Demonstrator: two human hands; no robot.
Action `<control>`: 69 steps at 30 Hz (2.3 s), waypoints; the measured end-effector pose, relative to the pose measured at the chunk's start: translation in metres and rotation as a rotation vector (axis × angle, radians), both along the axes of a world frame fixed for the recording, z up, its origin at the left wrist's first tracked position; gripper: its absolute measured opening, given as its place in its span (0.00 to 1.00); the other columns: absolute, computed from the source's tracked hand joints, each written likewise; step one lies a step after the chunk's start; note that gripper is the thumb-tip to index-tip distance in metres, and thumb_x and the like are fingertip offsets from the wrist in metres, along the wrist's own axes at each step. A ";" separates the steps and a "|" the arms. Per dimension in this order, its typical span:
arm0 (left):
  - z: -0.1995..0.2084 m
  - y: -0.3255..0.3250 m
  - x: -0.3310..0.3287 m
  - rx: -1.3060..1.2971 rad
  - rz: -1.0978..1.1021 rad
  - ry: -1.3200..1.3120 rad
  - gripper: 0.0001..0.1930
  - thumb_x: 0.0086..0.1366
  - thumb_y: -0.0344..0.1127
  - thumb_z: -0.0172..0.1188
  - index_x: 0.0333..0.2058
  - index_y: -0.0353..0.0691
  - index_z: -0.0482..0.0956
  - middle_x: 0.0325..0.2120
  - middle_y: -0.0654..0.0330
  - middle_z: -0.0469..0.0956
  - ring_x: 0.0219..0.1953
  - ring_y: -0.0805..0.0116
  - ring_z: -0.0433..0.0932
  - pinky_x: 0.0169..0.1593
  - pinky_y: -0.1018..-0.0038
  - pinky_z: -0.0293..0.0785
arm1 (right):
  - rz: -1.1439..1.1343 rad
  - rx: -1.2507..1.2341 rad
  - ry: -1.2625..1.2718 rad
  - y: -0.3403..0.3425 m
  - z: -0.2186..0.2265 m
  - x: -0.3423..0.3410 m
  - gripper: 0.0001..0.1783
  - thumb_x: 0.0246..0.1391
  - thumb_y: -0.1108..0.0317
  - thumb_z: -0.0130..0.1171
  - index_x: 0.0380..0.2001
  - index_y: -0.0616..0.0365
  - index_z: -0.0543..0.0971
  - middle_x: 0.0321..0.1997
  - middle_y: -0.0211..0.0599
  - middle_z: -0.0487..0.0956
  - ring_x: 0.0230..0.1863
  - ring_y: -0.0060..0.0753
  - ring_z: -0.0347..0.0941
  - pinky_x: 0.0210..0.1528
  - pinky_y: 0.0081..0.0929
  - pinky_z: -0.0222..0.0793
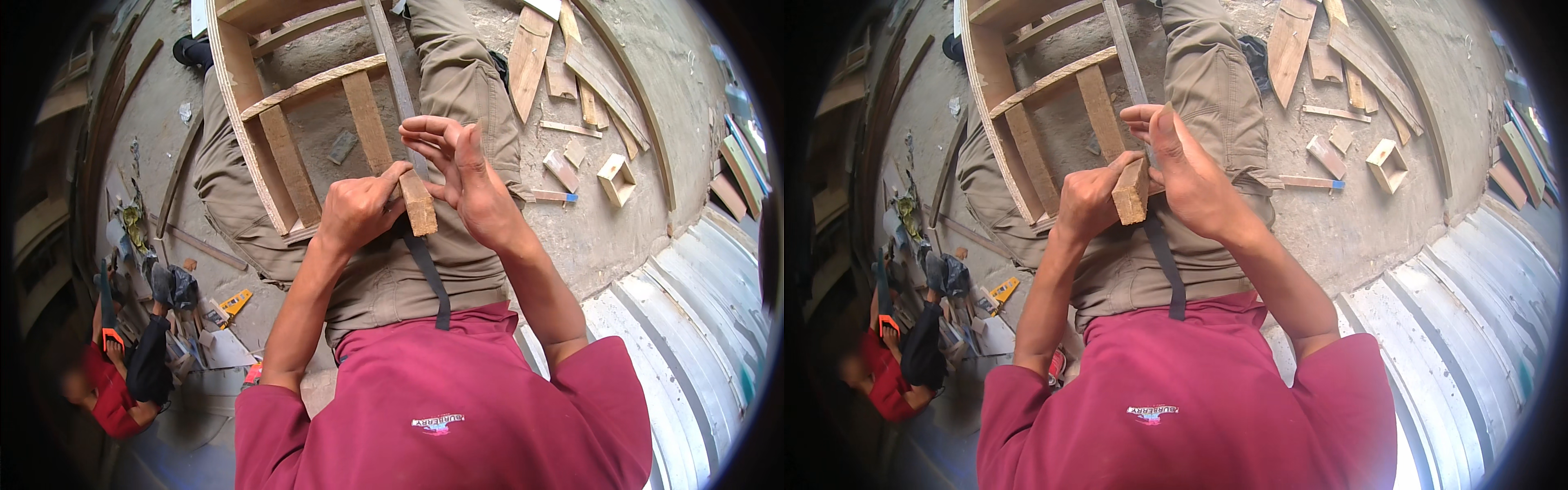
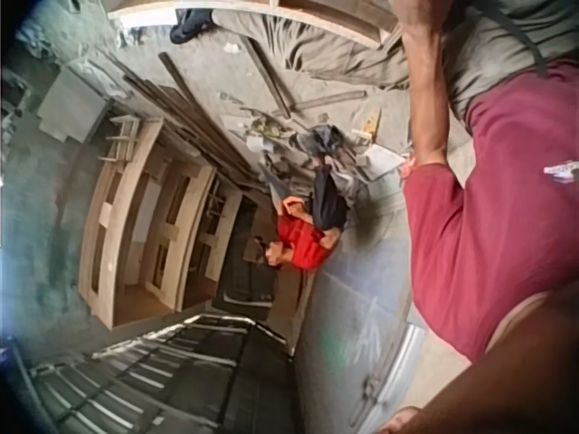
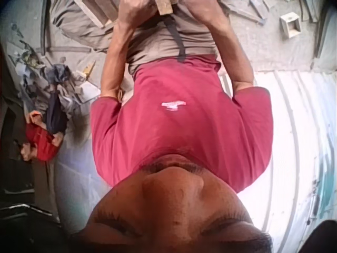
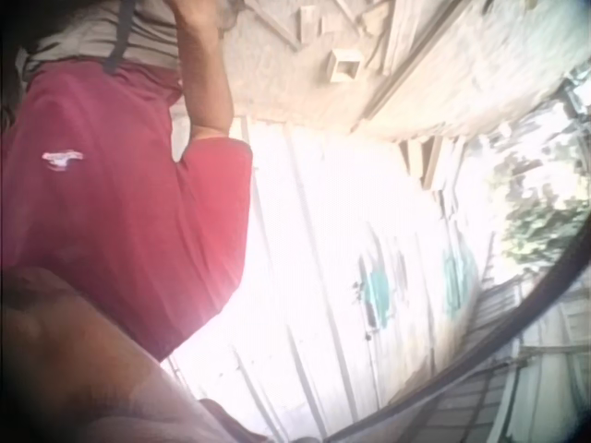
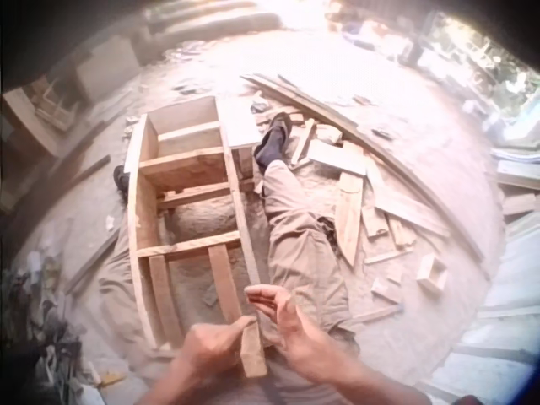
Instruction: The person assembles a wooden frame by hammering nails into white panels and attaching small wooden blocks. They work on the floor, using a hammer to secure the pieces together.
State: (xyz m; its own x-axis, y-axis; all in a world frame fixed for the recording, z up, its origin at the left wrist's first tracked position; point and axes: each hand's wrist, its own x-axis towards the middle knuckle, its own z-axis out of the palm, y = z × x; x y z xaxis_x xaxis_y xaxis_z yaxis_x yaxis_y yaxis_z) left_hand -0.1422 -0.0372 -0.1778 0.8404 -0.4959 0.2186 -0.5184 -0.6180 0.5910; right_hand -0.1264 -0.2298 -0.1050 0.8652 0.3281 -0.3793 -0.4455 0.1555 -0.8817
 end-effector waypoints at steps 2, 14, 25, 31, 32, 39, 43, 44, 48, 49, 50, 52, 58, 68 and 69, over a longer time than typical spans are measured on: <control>-0.003 0.000 -0.004 -0.002 -0.003 0.004 0.26 0.51 0.31 0.71 0.52 0.42 0.78 0.17 0.59 0.77 0.20 0.62 0.80 0.25 0.67 0.75 | 0.045 -0.020 0.014 -0.001 -0.003 -0.001 0.51 0.63 0.24 0.24 0.66 0.61 0.61 0.69 0.48 0.62 0.74 0.43 0.55 0.70 0.48 0.57; -0.005 0.001 -0.004 0.024 -0.026 0.021 0.26 0.52 0.31 0.71 0.52 0.41 0.77 0.18 0.58 0.78 0.21 0.62 0.81 0.26 0.67 0.75 | 0.052 0.016 0.048 -0.002 -0.020 0.004 0.50 0.64 0.25 0.26 0.66 0.61 0.60 0.69 0.46 0.62 0.74 0.42 0.55 0.71 0.51 0.57; -0.002 0.000 -0.004 0.060 -0.001 0.039 0.24 0.55 0.38 0.71 0.50 0.40 0.76 0.21 0.57 0.80 0.24 0.60 0.83 0.27 0.66 0.78 | 0.058 0.080 -0.049 -0.007 -0.021 -0.001 0.48 0.62 0.26 0.40 0.67 0.58 0.63 0.67 0.48 0.66 0.72 0.44 0.59 0.69 0.50 0.59; -0.002 -0.001 -0.007 0.030 0.021 0.072 0.24 0.54 0.39 0.71 0.48 0.39 0.77 0.23 0.55 0.82 0.25 0.58 0.83 0.28 0.65 0.79 | 0.436 -0.466 -0.648 -0.026 0.012 -0.001 0.37 0.45 0.64 0.78 0.58 0.60 0.75 0.62 0.45 0.76 0.62 0.41 0.75 0.62 0.37 0.71; -0.002 -0.002 -0.006 -0.011 0.037 0.049 0.24 0.55 0.41 0.73 0.48 0.40 0.77 0.22 0.55 0.81 0.26 0.58 0.84 0.27 0.66 0.78 | 0.430 -0.501 -0.613 -0.026 0.015 -0.001 0.34 0.47 0.65 0.76 0.57 0.60 0.75 0.60 0.45 0.78 0.60 0.42 0.76 0.61 0.36 0.72; 0.023 0.052 0.001 -0.627 0.469 0.413 0.16 0.73 0.40 0.53 0.53 0.37 0.72 0.26 0.70 0.61 0.25 0.81 0.57 0.29 0.82 0.56 | 0.124 -0.557 -0.584 -0.050 0.055 0.016 0.24 0.56 0.60 0.70 0.51 0.61 0.76 0.46 0.43 0.85 0.46 0.35 0.83 0.48 0.30 0.78; 0.020 0.079 0.012 -1.128 0.534 0.428 0.15 0.73 0.42 0.43 0.48 0.40 0.72 0.28 0.71 0.60 0.26 0.82 0.55 0.29 0.82 0.54 | -0.264 -0.335 -0.673 -0.067 0.062 0.047 0.25 0.69 0.51 0.54 0.49 0.68 0.74 0.43 0.49 0.82 0.47 0.41 0.83 0.50 0.35 0.80; 0.021 0.078 0.014 -1.099 0.563 0.427 0.15 0.73 0.43 0.46 0.47 0.39 0.72 0.27 0.71 0.61 0.25 0.82 0.55 0.28 0.81 0.54 | -0.370 -0.256 -0.611 -0.066 0.060 0.053 0.26 0.70 0.50 0.52 0.48 0.68 0.73 0.42 0.49 0.82 0.46 0.42 0.83 0.48 0.35 0.81; 0.023 0.058 0.022 -0.812 0.662 0.515 0.16 0.71 0.46 0.57 0.41 0.36 0.76 0.21 0.72 0.63 0.22 0.82 0.57 0.25 0.79 0.56 | -0.373 -0.209 -0.560 -0.040 0.061 0.054 0.29 0.70 0.48 0.50 0.48 0.70 0.72 0.41 0.47 0.79 0.43 0.43 0.83 0.43 0.32 0.82; 0.022 0.051 0.024 -0.697 0.672 0.561 0.18 0.70 0.47 0.59 0.39 0.35 0.77 0.20 0.72 0.63 0.21 0.81 0.58 0.24 0.78 0.57 | -0.308 -0.151 -0.595 -0.033 0.057 0.050 0.27 0.68 0.50 0.55 0.50 0.69 0.71 0.42 0.47 0.80 0.43 0.42 0.83 0.44 0.34 0.82; 0.021 0.044 0.024 -0.560 0.690 0.636 0.18 0.69 0.47 0.62 0.37 0.34 0.79 0.19 0.72 0.64 0.21 0.82 0.59 0.25 0.80 0.56 | -0.261 -0.116 -0.624 -0.021 0.054 0.044 0.27 0.66 0.52 0.59 0.51 0.68 0.71 0.42 0.48 0.80 0.44 0.41 0.83 0.44 0.34 0.82; 0.042 0.032 0.030 -0.197 0.657 0.700 0.23 0.68 0.51 0.63 0.37 0.30 0.81 0.17 0.65 0.69 0.22 0.78 0.67 0.27 0.76 0.64 | -0.176 -0.122 -0.704 -0.005 0.047 0.027 0.29 0.61 0.54 0.65 0.52 0.67 0.70 0.42 0.48 0.81 0.45 0.41 0.82 0.45 0.34 0.81; 0.020 0.021 0.048 -0.102 0.465 0.794 0.31 0.68 0.58 0.59 0.40 0.26 0.82 0.25 0.47 0.81 0.28 0.63 0.78 0.37 0.64 0.75 | 0.048 -0.177 -1.055 -0.005 0.022 -0.016 0.39 0.47 0.51 0.76 0.52 0.63 0.67 0.44 0.53 0.82 0.46 0.49 0.82 0.46 0.38 0.81; -0.023 0.008 0.023 -0.373 0.579 0.844 0.37 0.69 0.63 0.55 0.25 0.25 0.78 0.15 0.46 0.72 0.22 0.59 0.72 0.33 0.60 0.72 | 0.123 -0.213 -1.031 -0.004 0.012 -0.034 0.37 0.47 0.59 0.76 0.54 0.58 0.66 0.49 0.52 0.81 0.50 0.54 0.81 0.49 0.46 0.80; -0.028 0.008 0.021 -0.403 0.572 0.870 0.38 0.69 0.64 0.54 0.23 0.25 0.77 0.14 0.48 0.70 0.20 0.63 0.69 0.31 0.61 0.71 | 0.164 -0.269 -1.028 -0.002 0.005 -0.036 0.37 0.47 0.61 0.76 0.54 0.58 0.66 0.49 0.53 0.81 0.50 0.55 0.81 0.50 0.46 0.80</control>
State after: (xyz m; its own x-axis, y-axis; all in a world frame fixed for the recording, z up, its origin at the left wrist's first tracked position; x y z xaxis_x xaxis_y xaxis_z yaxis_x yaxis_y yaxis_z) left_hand -0.1212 -0.0293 -0.2056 0.8672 -0.0123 -0.4978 0.4692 -0.3148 0.8251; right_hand -0.1621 -0.2317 -0.1002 0.7633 0.4836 0.4285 0.5318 -0.0936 -0.8417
